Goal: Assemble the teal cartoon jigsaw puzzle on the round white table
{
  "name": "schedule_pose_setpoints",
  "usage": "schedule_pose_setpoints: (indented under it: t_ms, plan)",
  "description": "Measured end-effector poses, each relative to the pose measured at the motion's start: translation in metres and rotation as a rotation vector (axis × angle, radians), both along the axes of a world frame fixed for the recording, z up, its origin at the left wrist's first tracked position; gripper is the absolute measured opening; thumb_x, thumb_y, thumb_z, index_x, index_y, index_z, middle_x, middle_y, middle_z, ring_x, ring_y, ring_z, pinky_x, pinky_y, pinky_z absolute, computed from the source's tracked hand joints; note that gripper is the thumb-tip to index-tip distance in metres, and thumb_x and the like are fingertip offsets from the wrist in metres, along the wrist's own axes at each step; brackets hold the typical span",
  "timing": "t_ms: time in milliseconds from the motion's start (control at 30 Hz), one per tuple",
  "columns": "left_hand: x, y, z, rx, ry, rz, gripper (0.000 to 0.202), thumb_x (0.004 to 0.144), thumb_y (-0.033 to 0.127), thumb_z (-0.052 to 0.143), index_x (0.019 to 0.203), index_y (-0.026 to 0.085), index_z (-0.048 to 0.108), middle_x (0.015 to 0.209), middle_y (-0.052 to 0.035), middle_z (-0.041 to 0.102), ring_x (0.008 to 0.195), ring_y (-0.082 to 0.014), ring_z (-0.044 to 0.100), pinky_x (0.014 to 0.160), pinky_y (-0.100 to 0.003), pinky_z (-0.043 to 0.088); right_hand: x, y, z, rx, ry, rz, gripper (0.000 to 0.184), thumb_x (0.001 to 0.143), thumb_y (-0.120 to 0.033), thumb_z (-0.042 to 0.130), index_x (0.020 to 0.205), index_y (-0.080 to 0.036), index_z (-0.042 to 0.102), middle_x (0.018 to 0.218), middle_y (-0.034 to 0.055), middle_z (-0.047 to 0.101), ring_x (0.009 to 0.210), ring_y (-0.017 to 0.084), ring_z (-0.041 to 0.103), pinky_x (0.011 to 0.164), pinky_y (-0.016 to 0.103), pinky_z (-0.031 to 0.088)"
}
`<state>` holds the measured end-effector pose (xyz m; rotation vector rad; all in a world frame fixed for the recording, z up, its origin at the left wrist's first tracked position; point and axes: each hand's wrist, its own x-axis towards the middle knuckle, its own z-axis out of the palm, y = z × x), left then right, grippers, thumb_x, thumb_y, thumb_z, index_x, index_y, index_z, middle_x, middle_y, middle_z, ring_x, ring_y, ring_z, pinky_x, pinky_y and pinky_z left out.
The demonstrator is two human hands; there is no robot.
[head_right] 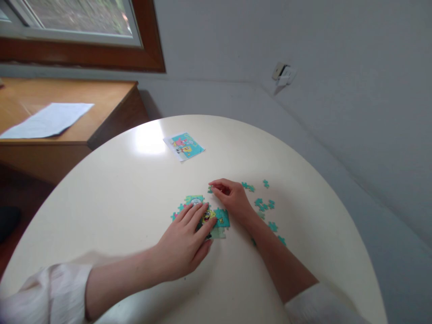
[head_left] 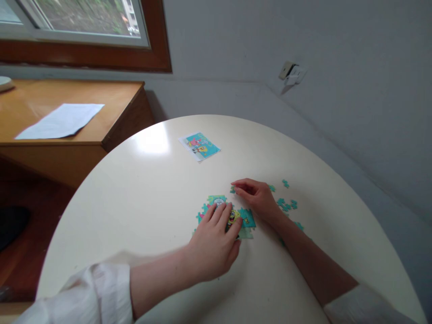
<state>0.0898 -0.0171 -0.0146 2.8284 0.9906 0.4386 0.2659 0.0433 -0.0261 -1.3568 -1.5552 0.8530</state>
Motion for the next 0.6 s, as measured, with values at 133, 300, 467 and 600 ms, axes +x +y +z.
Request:
schedule_pose_setpoints:
  t_ms: [133, 300, 467, 600]
  plan:
    - [0.0004, 0.0006, -0.0002, 0.024, -0.009, 0.001, 0.042, 0.083, 0.032, 0.045, 0.119, 0.011, 0.051, 0.127, -0.0221, 0.048, 0.118, -0.0342, 0.044, 0.098, -0.050, 0.033, -0.0007, 0.0001, 0.0004, -0.002, -0.023, -0.009, 0.018, 0.071, -0.030, 0.059, 0.079, -0.016, 0.068, 0.072, 0.0042, 0.069, 0.063, 0.015, 0.060, 0.059, 0.026, 0.047]
    - [-0.0001, 0.0004, -0.0002, 0.029, -0.011, 0.003, 0.042, 0.083, 0.032, 0.045, 0.119, 0.011, 0.051, 0.127, -0.0223, 0.048, 0.118, -0.0344, 0.044, 0.098, -0.050, 0.033, -0.0015, 0.0000, 0.0001, 0.012, -0.076, -0.007, 0.017, 0.072, -0.031, 0.060, 0.077, -0.016, 0.067, 0.071, 0.0033, 0.068, 0.060, 0.014, 0.058, 0.058, 0.026, 0.045]
    - [-0.0002, -0.0001, 0.0007, 0.028, -0.012, 0.004, 0.041, 0.083, 0.031, 0.045, 0.118, 0.011, 0.051, 0.127, -0.0220, 0.048, 0.117, -0.0342, 0.045, 0.097, -0.050, 0.034, -0.0014, -0.0005, 0.0016, 0.051, -0.149, 0.010, 0.014, 0.073, -0.028, 0.059, 0.075, -0.016, 0.066, 0.068, 0.0020, 0.065, 0.059, 0.013, 0.055, 0.056, 0.025, 0.043]
    - [0.0003, -0.0001, 0.0015, 0.003, -0.010, 0.003, 0.041, 0.083, 0.031, 0.044, 0.119, 0.011, 0.050, 0.128, -0.0216, 0.047, 0.118, -0.0335, 0.044, 0.098, -0.050, 0.033, -0.0020, -0.0010, 0.0029, 0.068, -0.203, 0.006, 0.012, 0.075, -0.027, 0.057, 0.075, -0.017, 0.064, 0.068, 0.0015, 0.063, 0.059, 0.013, 0.053, 0.056, 0.025, 0.043]
